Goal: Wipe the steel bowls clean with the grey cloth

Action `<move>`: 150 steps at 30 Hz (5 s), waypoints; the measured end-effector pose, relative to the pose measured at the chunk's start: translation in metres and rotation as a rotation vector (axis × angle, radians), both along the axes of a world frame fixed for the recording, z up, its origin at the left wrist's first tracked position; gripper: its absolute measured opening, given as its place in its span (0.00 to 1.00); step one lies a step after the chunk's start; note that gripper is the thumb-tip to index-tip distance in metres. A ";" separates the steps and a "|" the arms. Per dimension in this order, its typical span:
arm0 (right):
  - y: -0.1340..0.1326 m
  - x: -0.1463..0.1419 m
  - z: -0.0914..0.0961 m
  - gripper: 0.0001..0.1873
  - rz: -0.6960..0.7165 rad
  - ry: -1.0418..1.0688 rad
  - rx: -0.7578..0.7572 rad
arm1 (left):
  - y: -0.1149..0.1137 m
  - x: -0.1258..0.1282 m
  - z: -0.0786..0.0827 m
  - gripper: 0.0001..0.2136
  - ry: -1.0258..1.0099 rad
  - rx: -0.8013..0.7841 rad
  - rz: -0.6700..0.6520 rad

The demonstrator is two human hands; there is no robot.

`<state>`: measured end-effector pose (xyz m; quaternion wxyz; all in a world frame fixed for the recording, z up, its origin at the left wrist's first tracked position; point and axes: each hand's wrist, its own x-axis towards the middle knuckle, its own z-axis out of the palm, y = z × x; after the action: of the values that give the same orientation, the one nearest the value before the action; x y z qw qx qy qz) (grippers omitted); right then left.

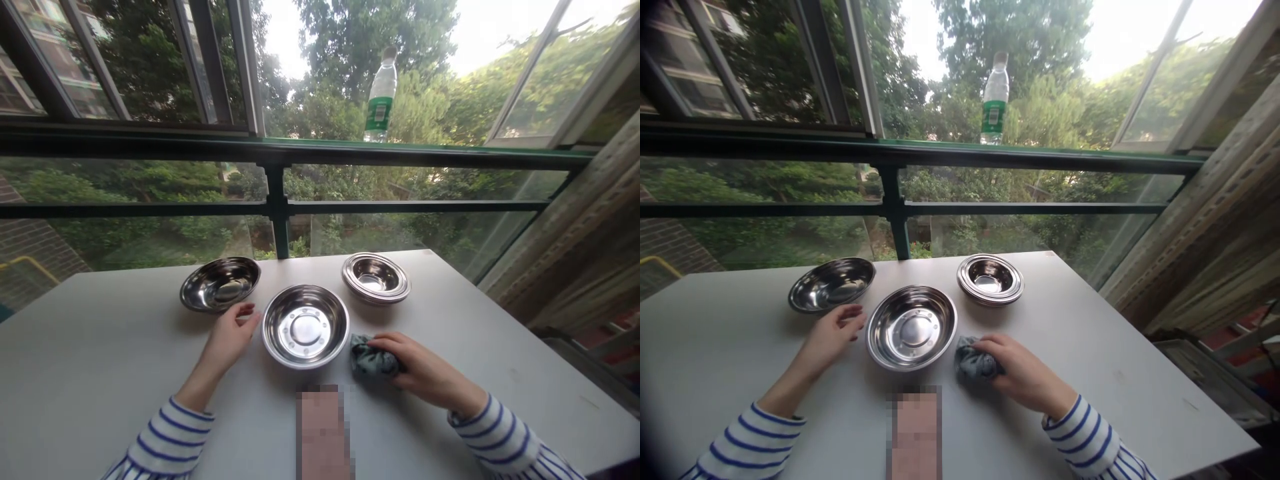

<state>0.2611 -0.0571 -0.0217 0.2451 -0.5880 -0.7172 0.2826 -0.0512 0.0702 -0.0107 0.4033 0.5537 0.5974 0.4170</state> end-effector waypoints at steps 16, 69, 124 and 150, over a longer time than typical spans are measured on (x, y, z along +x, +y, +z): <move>0.043 -0.075 0.017 0.18 -0.131 1.076 -0.026 | -0.049 0.072 0.028 0.20 -0.515 -0.232 -0.635; 0.110 -0.105 0.042 0.09 -0.338 0.860 0.533 | 0.016 0.062 0.046 0.22 -0.464 0.141 0.040; 0.062 -0.068 0.011 0.19 -0.303 0.866 0.212 | -0.024 0.017 -0.001 0.17 -0.063 -0.093 0.013; 0.045 -0.078 0.000 0.18 0.070 -0.647 0.635 | -0.046 0.021 -0.021 0.25 -0.331 0.042 -0.040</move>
<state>0.1830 -0.0116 -0.0220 0.1668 -0.5171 -0.8275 -0.1415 -0.0305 0.0243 -0.0316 0.4928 0.4978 0.5026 0.5067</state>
